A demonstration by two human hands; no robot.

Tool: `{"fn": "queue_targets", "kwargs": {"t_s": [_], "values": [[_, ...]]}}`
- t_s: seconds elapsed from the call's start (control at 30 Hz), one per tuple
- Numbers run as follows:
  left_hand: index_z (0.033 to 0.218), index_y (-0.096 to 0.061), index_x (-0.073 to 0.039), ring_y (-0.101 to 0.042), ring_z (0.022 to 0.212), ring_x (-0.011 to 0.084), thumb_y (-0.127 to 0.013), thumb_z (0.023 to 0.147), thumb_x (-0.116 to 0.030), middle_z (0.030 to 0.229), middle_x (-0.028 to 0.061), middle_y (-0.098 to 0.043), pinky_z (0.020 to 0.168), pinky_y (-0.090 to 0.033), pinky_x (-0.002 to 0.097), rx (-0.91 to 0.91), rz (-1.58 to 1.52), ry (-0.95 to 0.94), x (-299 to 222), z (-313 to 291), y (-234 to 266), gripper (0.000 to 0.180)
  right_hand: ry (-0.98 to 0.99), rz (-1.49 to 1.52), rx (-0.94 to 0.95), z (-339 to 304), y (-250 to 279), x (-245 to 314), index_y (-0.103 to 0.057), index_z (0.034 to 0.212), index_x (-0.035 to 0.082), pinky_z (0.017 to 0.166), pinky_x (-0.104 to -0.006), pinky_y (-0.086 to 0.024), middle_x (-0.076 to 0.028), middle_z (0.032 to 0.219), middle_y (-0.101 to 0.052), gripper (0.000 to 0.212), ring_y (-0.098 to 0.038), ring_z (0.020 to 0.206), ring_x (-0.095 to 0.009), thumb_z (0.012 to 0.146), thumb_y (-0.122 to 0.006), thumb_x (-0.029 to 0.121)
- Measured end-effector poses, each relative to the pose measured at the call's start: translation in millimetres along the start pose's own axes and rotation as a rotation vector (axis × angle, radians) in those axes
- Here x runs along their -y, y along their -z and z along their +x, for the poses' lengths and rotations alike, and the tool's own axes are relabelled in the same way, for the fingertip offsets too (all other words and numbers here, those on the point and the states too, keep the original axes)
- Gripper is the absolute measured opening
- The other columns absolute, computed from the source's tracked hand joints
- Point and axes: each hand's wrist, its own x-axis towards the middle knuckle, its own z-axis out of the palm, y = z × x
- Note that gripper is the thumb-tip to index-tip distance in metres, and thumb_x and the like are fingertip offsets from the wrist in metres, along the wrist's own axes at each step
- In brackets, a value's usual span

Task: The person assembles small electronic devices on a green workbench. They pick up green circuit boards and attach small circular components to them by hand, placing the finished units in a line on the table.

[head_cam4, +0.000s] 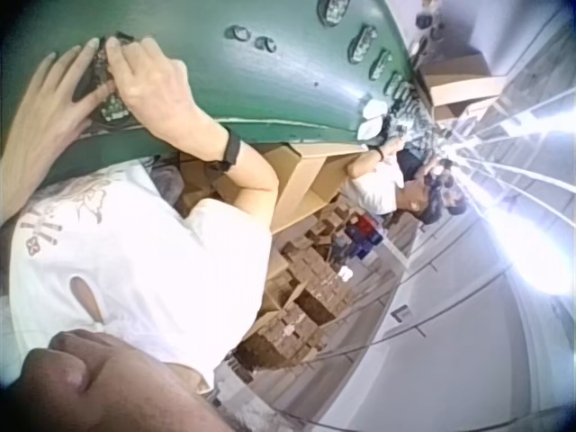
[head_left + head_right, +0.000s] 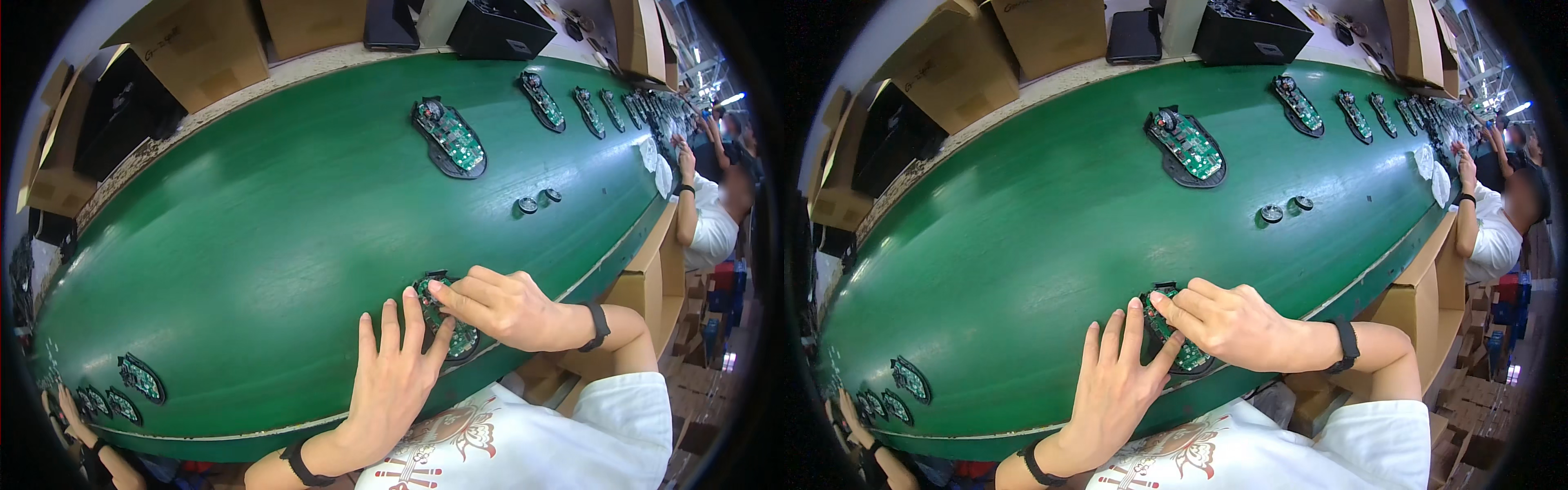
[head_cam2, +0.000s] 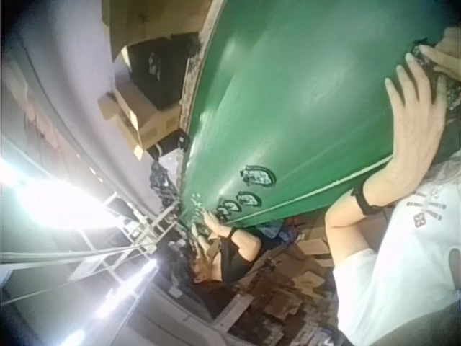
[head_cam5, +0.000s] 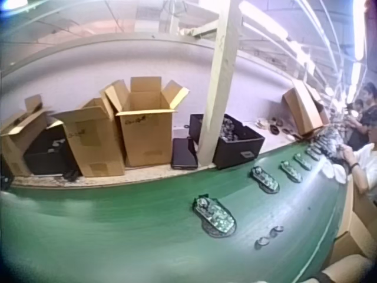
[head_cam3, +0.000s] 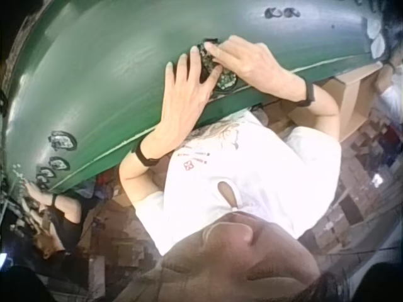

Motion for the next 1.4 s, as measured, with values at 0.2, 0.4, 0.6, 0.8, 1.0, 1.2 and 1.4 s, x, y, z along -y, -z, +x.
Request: {"fn": "queue_targets", "kwargs": {"t_s": [0.2,0.4,0.6,0.8,1.0,1.2,1.4], "values": [[0.134,-0.062,-0.022,-0.054,0.122,0.0409,-0.084,0.071,-0.021,0.14,0.0277,-0.048,0.099,-0.047,0.0552,-0.028,-0.018,-0.01,-5,11,-10,0.066,0.04,-0.022,0.092,8,8,-13,-0.065,0.118,-0.008,0.045,-0.0292,-0.044,-0.005,0.086,-0.062,0.047,-0.059,0.078,-0.017,0.074,-0.069,0.008],[0.124,-0.066,-0.022,-0.053,0.123,0.0398,-0.087,0.066,-0.021,0.142,0.0265,-0.047,0.099,-0.047,0.0542,-0.056,-0.04,-0.002,-10,16,-20,0.061,0.161,-0.353,-0.067,-29,-7,-3,-0.07,0.113,-0.008,0.042,-0.0241,-0.033,-0.002,0.081,-0.06,0.044,-0.055,0.072,-0.011,0.073,-0.068,0.009],[0.127,-0.064,-0.023,-0.044,0.133,0.04,-0.087,0.067,-0.024,0.15,0.0237,-0.039,0.104,-0.042,0.0581,-0.038,-0.074,0.003,-12,23,-13,0.064,0.137,-0.319,-0.133,-39,-9,-6,-0.067,0.12,-0.007,0.043,-0.0234,-0.032,-0.002,0.083,-0.058,0.049,-0.053,0.07,-0.011,0.074,-0.067,0.01],[0.128,-0.063,-0.024,-0.044,0.134,0.0378,-0.086,0.068,-0.026,0.152,0.0215,-0.038,0.105,-0.04,0.06,-0.002,-0.115,-0.05,-12,36,-13,0.064,0.0,-0.282,-0.05,-35,-4,-12,-0.062,0.128,-0.006,0.047,-0.023,-0.042,-0.003,0.088,-0.059,0.056,-0.056,0.074,-0.013,0.075,-0.068,0.014],[0.126,-0.066,-0.03,-0.054,0.114,0.0316,-0.086,0.068,-0.026,0.144,0.0179,-0.046,0.105,-0.038,0.0625,-0.023,-0.054,-0.016,-18,42,-5,0.061,-0.055,-0.176,-0.178,-40,17,-21,-0.067,0.118,-0.001,0.051,-0.0262,-0.05,-0.004,0.091,-0.062,0.048,-0.059,0.074,-0.015,0.072,-0.071,0.01],[0.133,-0.061,-0.04,-0.055,0.101,0.0278,-0.085,0.068,-0.023,0.131,0.0143,-0.053,0.108,-0.033,0.0682,0.019,0.194,0.117,-32,29,-7,0.071,-0.196,0.052,-0.201,-71,14,-25,-0.071,0.091,0.007,0.048,-0.0271,-0.049,-0.001,0.088,-0.063,0.019,-0.059,0.07,-0.014,0.073,-0.077,0.008],[0.14,-0.055,-0.042,-0.055,0.098,0.0278,-0.078,0.073,-0.019,0.131,0.0184,-0.052,0.107,-0.032,0.0708,0.049,0.178,0.127,-32,44,-20,0.074,-0.267,0.124,-0.281,-78,-14,-35,-0.073,0.09,0.01,0.044,-0.0272,-0.045,0.001,0.082,-0.064,0.02,-0.058,0.064,-0.013,0.072,-0.083,0.012]]}}
